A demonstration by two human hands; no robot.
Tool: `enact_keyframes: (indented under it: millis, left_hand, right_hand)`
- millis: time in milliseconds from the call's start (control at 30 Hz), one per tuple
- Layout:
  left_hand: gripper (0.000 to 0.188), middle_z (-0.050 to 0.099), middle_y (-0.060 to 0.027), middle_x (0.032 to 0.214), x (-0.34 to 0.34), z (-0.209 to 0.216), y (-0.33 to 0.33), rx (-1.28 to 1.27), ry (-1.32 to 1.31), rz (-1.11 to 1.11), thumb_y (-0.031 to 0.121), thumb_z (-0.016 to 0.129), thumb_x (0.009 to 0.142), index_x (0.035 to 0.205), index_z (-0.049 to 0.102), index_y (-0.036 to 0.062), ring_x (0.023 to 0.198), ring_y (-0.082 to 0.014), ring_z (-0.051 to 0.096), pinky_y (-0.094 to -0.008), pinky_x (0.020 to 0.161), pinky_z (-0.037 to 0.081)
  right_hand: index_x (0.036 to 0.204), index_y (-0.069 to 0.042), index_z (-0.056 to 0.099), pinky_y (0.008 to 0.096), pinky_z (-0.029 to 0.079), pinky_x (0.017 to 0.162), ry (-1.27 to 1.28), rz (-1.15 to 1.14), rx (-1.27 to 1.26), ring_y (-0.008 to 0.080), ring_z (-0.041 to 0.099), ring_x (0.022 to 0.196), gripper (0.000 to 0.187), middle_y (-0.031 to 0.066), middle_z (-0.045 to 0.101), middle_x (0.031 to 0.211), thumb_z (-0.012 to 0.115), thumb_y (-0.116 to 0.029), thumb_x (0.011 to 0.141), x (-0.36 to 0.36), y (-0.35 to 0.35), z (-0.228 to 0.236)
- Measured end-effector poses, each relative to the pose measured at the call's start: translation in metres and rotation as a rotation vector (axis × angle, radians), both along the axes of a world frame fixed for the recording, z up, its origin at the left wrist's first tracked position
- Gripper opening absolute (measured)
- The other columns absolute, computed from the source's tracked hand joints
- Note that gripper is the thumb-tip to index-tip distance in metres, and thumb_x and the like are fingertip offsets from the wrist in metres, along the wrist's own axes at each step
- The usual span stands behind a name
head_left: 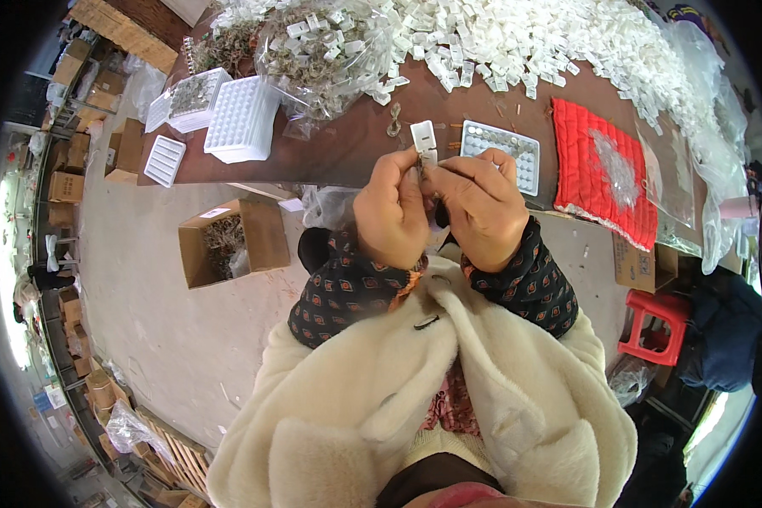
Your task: The person assembles small electronic components by inserting parts into white plastic housings and sealing them with a lighter flame. They handle multiple units one at a time, placing finished items into a plastic bag.
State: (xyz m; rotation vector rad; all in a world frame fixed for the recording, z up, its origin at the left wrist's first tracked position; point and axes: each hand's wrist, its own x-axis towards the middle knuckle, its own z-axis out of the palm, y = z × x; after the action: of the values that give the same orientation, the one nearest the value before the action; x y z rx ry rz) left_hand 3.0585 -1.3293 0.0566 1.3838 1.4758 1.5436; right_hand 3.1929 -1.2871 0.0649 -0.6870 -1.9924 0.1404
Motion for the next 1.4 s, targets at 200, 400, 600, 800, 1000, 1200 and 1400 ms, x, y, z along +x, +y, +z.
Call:
enact_keyframes:
  millis: [200,400,600,800,1000,1200,1400]
  left_hand:
    - [0.017,0.067,-0.0158,0.102,-0.016,-0.005,0.008,0.029,-0.648,-0.347,-0.002,0.057,0.094,0.110,0.053,-0.0034,0.088,-0.0193,0.067,-0.0308,0.079,0.057]
    - [0.019,0.068,-0.0163,0.099,-0.022,-0.023,0.013,0.088,-0.780,-0.410,-0.003,0.063,0.089,0.108,0.057,-0.0023,0.082,-0.0192,0.068,-0.0321,0.068,0.059]
    - [0.018,0.066,-0.0102,0.091,-0.027,-0.030,0.003,0.005,-0.710,-0.434,-0.004,0.066,0.087,0.104,0.060,-0.0018,0.075,-0.0162,0.064,-0.0299,0.062,0.057]
    - [0.020,0.067,-0.0108,0.094,-0.013,-0.037,-0.003,-0.005,-0.739,-0.349,-0.003,0.066,0.088,0.107,0.059,-0.0024,0.078,-0.0154,0.064,-0.0293,0.067,0.056]
    - [0.018,0.067,-0.0117,0.096,-0.030,-0.034,-0.005,-0.146,-0.555,-0.367,-0.001,0.067,0.088,0.106,0.063,-0.0025,0.079,-0.0163,0.065,-0.0294,0.069,0.056]
    - [0.019,0.067,-0.0112,0.084,-0.048,-0.030,0.043,-0.039,0.444,-0.007,0.009,0.071,0.083,0.101,0.069,0.0020,0.070,-0.0169,0.065,-0.0266,0.064,0.050]
    - [0.015,0.062,-0.0087,0.090,-0.034,-0.047,0.131,-0.023,1.015,0.200,0.018,0.064,0.086,0.095,0.066,0.0056,0.081,-0.0277,0.064,-0.0404,0.067,0.052]
  right_hand:
    - [0.102,-0.003,0.073,0.0249,0.052,0.069,0.206,0.059,-0.584,0.0147,0.063,0.079,0.021,0.0089,0.066,0.094,0.069,0.005,0.083,0.007,-0.009,0.015]
    - [0.104,-0.001,0.072,0.0213,0.048,0.064,0.230,0.206,-0.778,0.0090,0.060,0.076,0.020,0.0071,0.066,0.092,0.066,0.005,0.086,0.012,-0.011,0.028]
    - [0.104,-0.001,0.070,0.0205,0.044,0.061,0.236,0.278,-0.937,0.0071,0.056,0.071,0.021,0.0070,0.065,0.090,0.065,0.006,0.085,0.029,-0.006,0.025]
    - [0.102,-0.001,0.070,0.0200,0.042,0.060,0.232,0.220,-0.933,0.0039,0.052,0.068,0.018,0.0027,0.065,0.086,0.066,0.004,0.084,0.025,-0.012,0.009]
    - [0.101,0.000,0.069,0.0172,0.042,0.063,0.444,0.180,-1.072,0.0017,0.053,0.071,0.016,-0.0015,0.064,0.086,0.065,0.005,0.087,0.042,-0.003,0.004]
    - [0.102,-0.001,0.071,0.0166,0.040,0.060,0.583,0.150,-1.055,0.0008,0.051,0.070,0.017,-0.0015,0.065,0.084,0.065,0.006,0.087,0.056,0.008,-0.007]
    - [0.100,-0.001,0.071,0.0167,0.039,0.059,0.594,0.123,-1.100,0.0006,0.050,0.068,0.016,-0.0025,0.063,0.082,0.066,0.005,0.087,0.065,0.014,-0.017]
